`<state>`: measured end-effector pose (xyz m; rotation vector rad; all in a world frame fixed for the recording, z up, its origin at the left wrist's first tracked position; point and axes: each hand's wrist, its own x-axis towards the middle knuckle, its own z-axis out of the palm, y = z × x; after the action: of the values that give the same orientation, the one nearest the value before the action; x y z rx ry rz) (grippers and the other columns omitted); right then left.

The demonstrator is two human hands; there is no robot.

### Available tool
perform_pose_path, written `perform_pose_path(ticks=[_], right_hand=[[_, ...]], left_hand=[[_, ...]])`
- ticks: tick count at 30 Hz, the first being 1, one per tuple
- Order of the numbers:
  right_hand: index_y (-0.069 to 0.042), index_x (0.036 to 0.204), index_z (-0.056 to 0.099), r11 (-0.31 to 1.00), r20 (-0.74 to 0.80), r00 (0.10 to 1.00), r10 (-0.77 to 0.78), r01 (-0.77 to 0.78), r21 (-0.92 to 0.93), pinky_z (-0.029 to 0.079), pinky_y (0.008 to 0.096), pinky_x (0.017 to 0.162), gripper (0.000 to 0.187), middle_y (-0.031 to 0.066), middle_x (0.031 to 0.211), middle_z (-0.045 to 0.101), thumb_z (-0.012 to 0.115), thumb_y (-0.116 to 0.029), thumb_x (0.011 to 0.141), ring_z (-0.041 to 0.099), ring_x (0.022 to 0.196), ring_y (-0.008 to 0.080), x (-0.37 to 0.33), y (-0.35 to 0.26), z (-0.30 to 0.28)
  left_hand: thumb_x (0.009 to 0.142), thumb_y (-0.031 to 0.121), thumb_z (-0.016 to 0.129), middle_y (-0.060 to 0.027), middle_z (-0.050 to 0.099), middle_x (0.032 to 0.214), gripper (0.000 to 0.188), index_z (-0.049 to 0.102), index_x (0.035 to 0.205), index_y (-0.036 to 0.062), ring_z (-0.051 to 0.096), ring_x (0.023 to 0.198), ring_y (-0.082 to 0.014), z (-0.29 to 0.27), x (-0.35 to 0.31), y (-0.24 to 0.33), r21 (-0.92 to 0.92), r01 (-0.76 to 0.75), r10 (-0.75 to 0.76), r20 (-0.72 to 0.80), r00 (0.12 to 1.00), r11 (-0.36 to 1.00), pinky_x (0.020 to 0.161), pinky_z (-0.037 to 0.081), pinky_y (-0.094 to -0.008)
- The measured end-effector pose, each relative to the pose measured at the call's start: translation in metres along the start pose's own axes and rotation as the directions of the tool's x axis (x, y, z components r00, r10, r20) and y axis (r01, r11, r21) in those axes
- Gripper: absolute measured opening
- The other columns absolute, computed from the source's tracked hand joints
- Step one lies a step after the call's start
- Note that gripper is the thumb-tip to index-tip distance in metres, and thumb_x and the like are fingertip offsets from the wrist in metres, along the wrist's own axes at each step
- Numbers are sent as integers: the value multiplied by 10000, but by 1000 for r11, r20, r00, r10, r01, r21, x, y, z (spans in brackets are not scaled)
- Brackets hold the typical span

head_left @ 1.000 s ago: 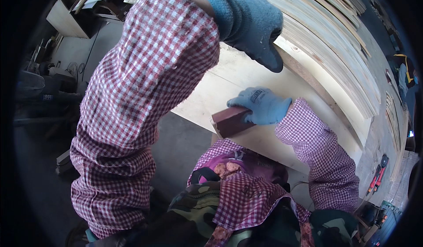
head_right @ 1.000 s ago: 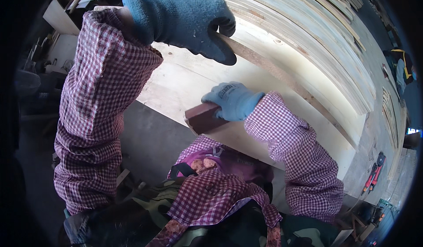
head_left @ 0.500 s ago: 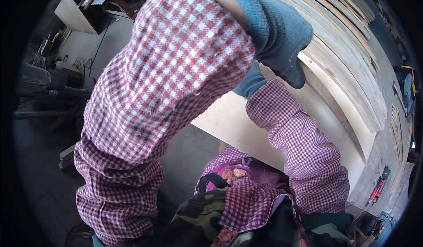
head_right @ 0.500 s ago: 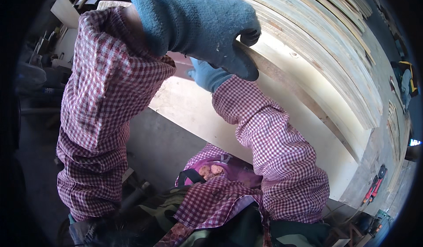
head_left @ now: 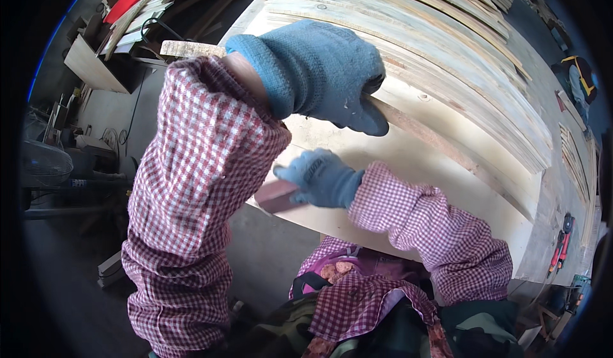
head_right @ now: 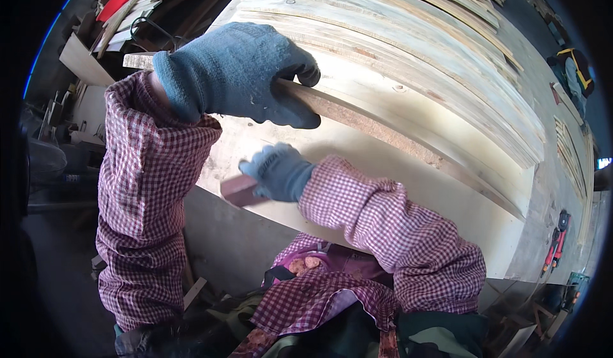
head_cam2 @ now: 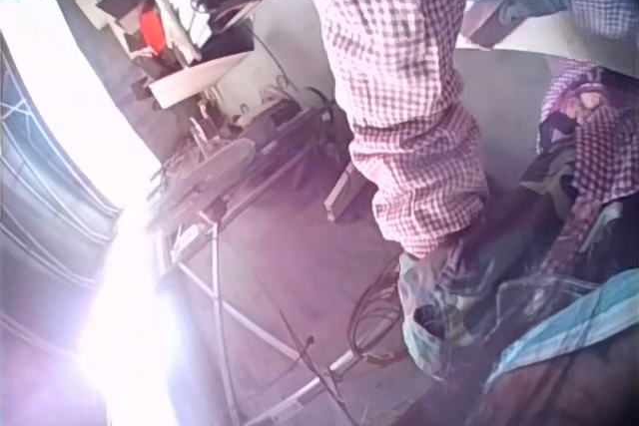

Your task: The person sands a long wooden plank on a workbench using a sanding block. They repeatedly rub the block along the plank's length and edges, occasionally lifting and repositioning the plank to access different areas.

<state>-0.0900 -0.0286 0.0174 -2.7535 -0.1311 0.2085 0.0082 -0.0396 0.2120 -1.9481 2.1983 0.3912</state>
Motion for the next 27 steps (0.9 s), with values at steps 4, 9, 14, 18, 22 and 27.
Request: perform_pose_path(ticks=[4, 9, 14, 18, 22, 27], right_hand=[[-118, 1314, 577, 971, -40, 979, 201, -193, 144, 512, 394, 966, 480, 141, 1152, 661, 674, -378, 922, 646, 1102, 321, -29, 42, 2], [-55, 1369, 488, 799, -288, 791, 539, -372, 473, 496, 383, 1031, 449, 125, 1266, 613, 565, -316, 1012, 616, 1167, 251, -11, 97, 22], [-22, 1394, 529, 748, -721, 362, 591, -580, 322, 484, 438, 1013, 544, 181, 1337, 604, 716, -217, 921, 603, 1210, 283, -121, 62, 28], [18, 1429, 486, 331, -440, -181, 879, -431, 839, 530, 422, 924, 542, 212, 1193, 685, 577, -308, 1006, 683, 1066, 315, -264, 136, 90], [49, 1384, 488, 329, -363, -106, 926, -247, 911, 540, 437, 872, 556, 247, 1135, 695, 555, -359, 1013, 681, 1062, 357, -254, 137, 112], [25, 1489, 368, 491, -526, 221, 821, -744, 453, 465, 497, 1028, 763, 299, 1413, 511, 526, -524, 982, 542, 1257, 449, -95, 104, 84]], left_hand=[[805, 450, 824, -97, 749, 872, 524, 708, 1155, 78, 734, 688, -184, 2, 19, 4, -91, -32, 38, 68, 997, 995, 694, 603, -310], [799, 436, 836, -101, 754, 878, 539, 698, 1179, 80, 741, 746, -207, 9, 7, -10, -70, -72, 75, 47, 996, 995, 756, 605, -351], [826, 478, 799, -65, 741, 763, 507, 716, 1130, 81, 725, 641, -158, -4, 3, 2, -50, -23, 24, 20, 1000, 998, 631, 601, -303], [822, 492, 789, -63, 732, 745, 459, 745, 1045, 93, 714, 637, -174, -11, 13, 15, -16, -110, 109, -65, 992, 994, 621, 586, -318], [840, 497, 770, -71, 725, 742, 434, 759, 1000, 93, 709, 670, -204, -9, 14, 15, -14, -173, 170, -110, 979, 985, 650, 581, -356], [864, 493, 748, -83, 727, 756, 424, 766, 979, 85, 705, 677, -218, -3, 16, 14, -162, -186, 188, 0, 982, 969, 668, 584, -367]])
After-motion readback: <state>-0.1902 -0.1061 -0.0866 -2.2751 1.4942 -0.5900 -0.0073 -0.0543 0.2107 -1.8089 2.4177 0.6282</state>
